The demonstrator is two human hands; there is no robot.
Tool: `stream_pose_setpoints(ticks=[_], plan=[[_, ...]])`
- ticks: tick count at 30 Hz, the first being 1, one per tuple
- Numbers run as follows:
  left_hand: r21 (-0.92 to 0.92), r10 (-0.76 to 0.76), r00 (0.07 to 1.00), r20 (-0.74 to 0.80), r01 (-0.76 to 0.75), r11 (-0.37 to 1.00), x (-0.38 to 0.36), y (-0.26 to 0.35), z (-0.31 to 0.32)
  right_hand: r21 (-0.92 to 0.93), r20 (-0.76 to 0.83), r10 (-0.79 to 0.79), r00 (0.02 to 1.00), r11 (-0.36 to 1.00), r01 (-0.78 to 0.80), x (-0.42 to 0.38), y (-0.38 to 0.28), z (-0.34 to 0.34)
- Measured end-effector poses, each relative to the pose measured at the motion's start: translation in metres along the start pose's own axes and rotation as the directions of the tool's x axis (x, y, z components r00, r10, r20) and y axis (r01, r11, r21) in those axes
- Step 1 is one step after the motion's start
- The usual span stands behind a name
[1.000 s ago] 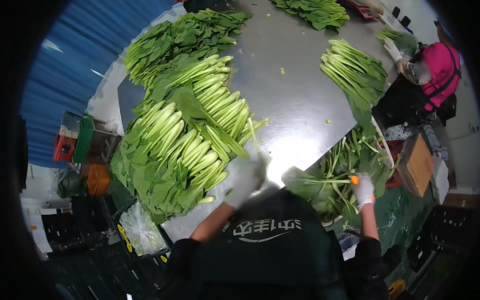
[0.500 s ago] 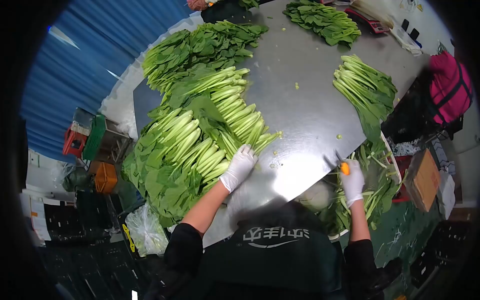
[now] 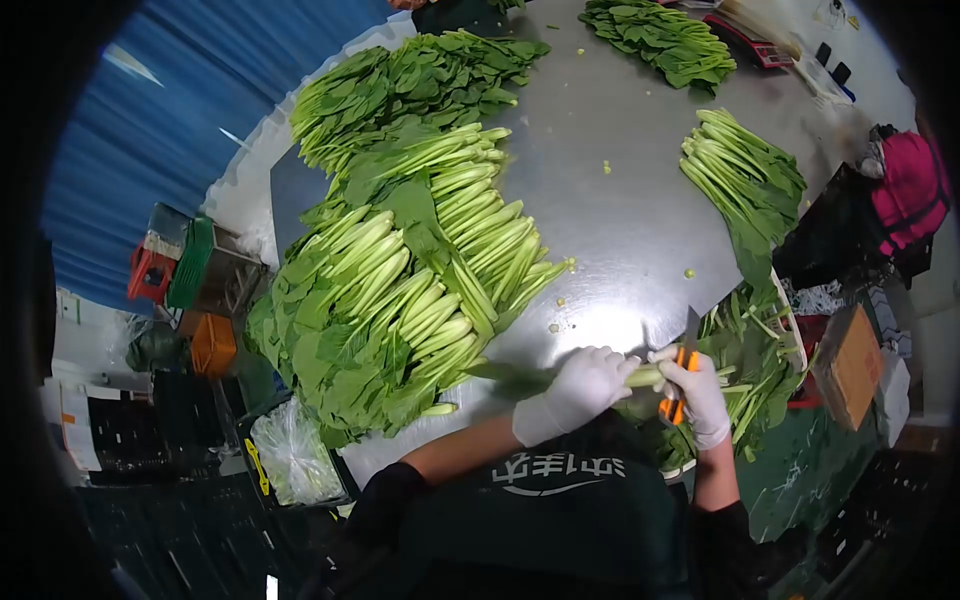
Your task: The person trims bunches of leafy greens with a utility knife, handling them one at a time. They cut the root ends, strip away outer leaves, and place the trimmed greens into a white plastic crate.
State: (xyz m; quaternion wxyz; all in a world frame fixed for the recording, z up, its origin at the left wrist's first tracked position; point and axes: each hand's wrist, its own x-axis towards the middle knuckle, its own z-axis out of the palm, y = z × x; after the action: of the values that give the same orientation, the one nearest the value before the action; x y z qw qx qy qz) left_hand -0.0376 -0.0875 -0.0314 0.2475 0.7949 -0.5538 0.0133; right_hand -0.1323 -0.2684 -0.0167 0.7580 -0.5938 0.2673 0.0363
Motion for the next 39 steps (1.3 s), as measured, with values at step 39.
stream_pose_setpoints(ticks=[39], plan=[[-0.535, -0.778, 0.576, -0.252, 0.587, 0.608, -0.096, -0.041, -0.086, -0.655, 0.505, -0.425, 0.751, 0.378, 0.654, 0.043, -0.003, 0.145]])
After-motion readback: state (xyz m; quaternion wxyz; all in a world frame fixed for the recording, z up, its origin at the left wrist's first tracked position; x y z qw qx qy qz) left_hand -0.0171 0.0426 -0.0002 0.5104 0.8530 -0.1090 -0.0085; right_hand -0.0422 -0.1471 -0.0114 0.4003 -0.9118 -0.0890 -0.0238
